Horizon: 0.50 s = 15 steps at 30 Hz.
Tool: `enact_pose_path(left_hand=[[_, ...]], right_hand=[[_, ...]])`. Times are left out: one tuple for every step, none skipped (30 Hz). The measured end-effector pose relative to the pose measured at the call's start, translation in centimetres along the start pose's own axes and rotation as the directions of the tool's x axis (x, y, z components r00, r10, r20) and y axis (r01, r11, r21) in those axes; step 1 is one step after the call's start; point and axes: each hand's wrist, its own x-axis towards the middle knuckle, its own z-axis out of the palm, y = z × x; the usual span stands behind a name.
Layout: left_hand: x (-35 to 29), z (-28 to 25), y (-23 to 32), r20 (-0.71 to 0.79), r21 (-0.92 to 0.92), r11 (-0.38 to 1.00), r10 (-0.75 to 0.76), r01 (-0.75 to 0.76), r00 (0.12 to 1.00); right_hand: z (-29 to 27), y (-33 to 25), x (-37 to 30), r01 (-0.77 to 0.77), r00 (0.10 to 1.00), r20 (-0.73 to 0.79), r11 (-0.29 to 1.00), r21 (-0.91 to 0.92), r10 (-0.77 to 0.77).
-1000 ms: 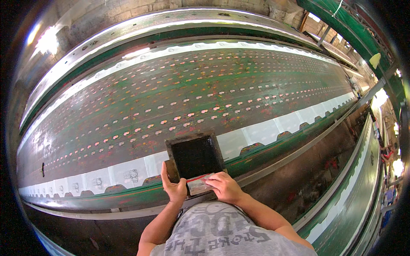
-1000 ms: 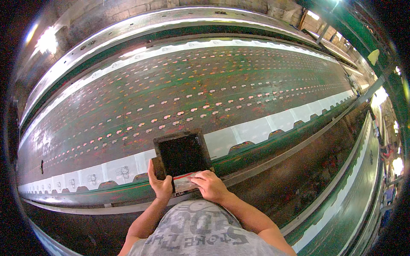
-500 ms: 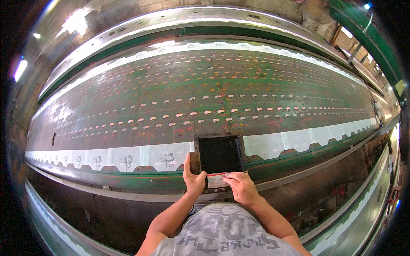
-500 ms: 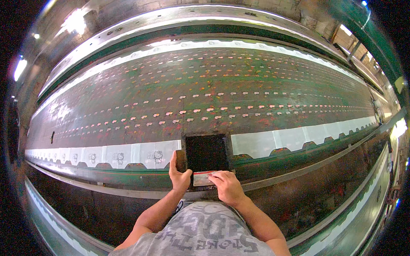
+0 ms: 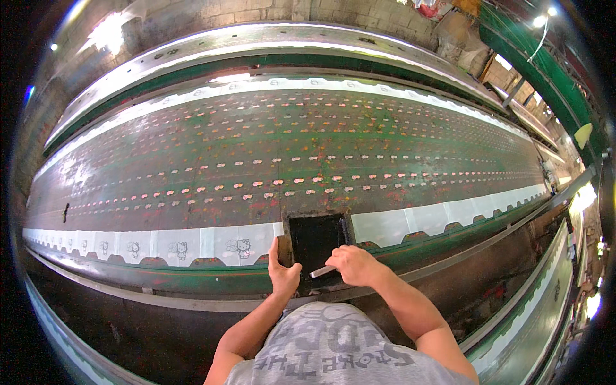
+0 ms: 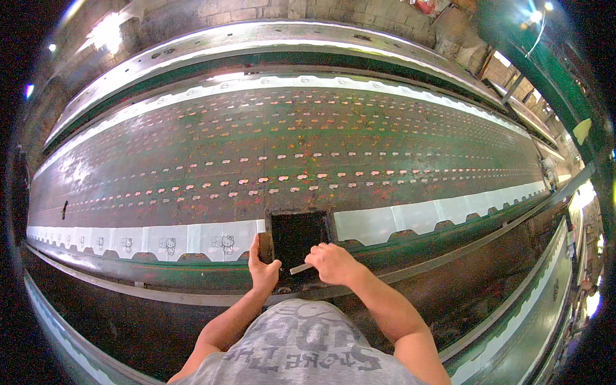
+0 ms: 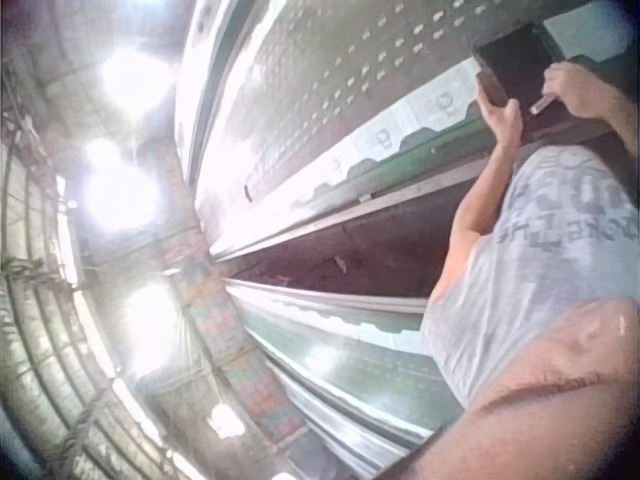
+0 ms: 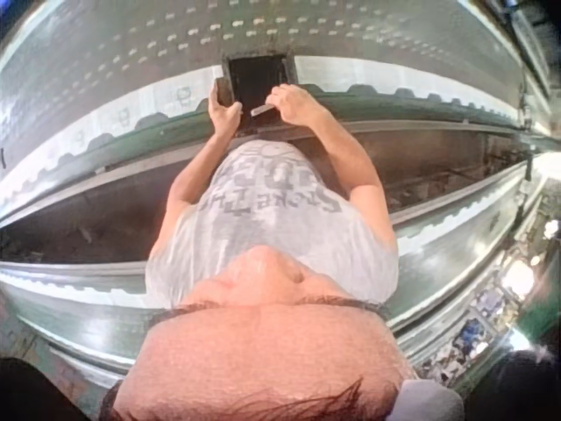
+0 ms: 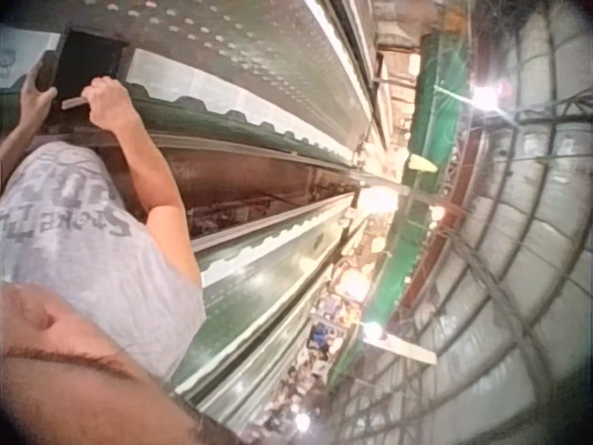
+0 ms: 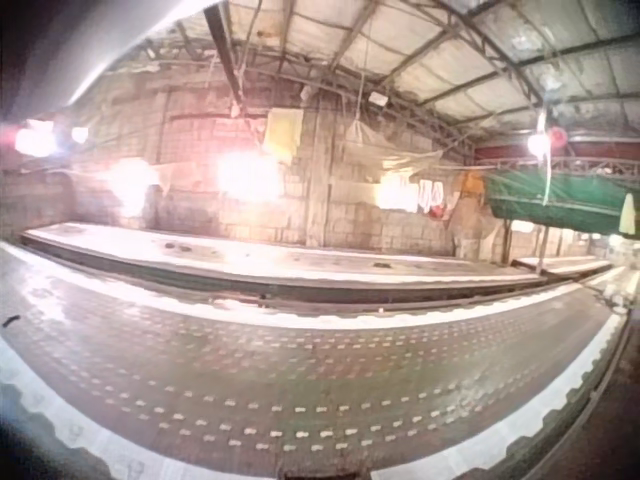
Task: The person uses a squeegee to press ink through a screen-printing frame onto a long textile moving along a conveyor. They repeatedly pull the squeegee across the frame to transfer the pattern onto the fabric.
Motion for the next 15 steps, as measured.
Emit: enact_pose_path(left_hand=[[0.1,-0.1,-0.1,0.009,0.085,0.995,0.049,-0.050,0.999],[0.1,-0.4,-0.2,0.018,0.064,0.998,0.028,-0.029,0.999],[0.2,-0.5,-0.3,0.027,0.042,0.999,0.008,-0.009,1.000],[0.2,-0.7,-0.3,0.037,0.024,1.000,-0.014,0.013,0.999],[0.3,-1.1,0.1,0.060,0.005,1.000,-0.022,0.022,0.998],[0.4,-1.4,0.5,0.084,-0.015,0.999,-0.030,0.031,0.996],[0.6,-1.7,0.8,0.108,-0.033,0.999,-0.037,0.041,0.993],[0.7,-2.1,0.6,0.127,-0.018,0.999,-0.033,0.036,0.991],[1.0,-2.3,0.4,0.148,-0.004,1.000,-0.029,0.029,0.989],[1.1,-2.6,0.3,0.163,0.009,1.000,-0.027,0.026,0.986],[1.2,-2.8,0.2,0.167,0.008,0.999,-0.032,0.031,0.985],[1.3,-2.8,0.1,0.173,0.007,0.999,-0.036,0.035,0.984],[1.3,-2.9,0.1,0.172,0.006,0.999,-0.043,0.043,0.984],[1.2,-3.0,0.2,0.173,0.011,0.999,-0.051,0.049,0.984],[1.1,-3.1,0.4,0.174,0.015,0.998,-0.057,0.055,0.983]], right_hand=[[-0.5,0.8,0.8,-0.007,1.000,0.002,0.999,0.034,0.007],[-0.7,1.5,1.8,-0.010,1.000,0.008,0.997,0.076,0.009],[-1.0,2.2,3.1,-0.018,1.000,0.016,0.999,0.050,0.018],[-1.0,3.1,4.3,-0.023,1.000,-0.019,0.998,0.052,0.024],[-0.7,3.9,5.3,-0.058,0.997,-0.049,0.997,0.046,0.060],[-0.4,4.6,6.3,-0.093,0.992,-0.080,0.995,0.041,0.096],[-0.2,5.3,7.3,-0.105,0.986,-0.123,0.994,0.036,0.109],[-0.1,5.9,8.2,-0.117,0.979,-0.163,0.993,0.030,0.120],[0.2,6.1,8.6,-0.132,0.970,-0.204,0.991,0.025,0.134],[0.5,6.0,8.9,-0.141,0.964,-0.223,0.989,0.043,0.147],[0.8,5.9,9.1,-0.153,0.956,-0.243,0.986,0.062,0.163],[1.0,5.8,9.1,-0.166,0.947,-0.264,0.983,0.080,0.181],[1.4,5.3,8.9,-0.162,0.948,-0.266,0.985,0.063,0.173],[1.7,4.6,8.3,-0.163,0.948,-0.269,0.985,0.047,0.170],[2.0,3.7,7.6,-0.165,0.947,-0.273,0.986,0.031,0.167]])
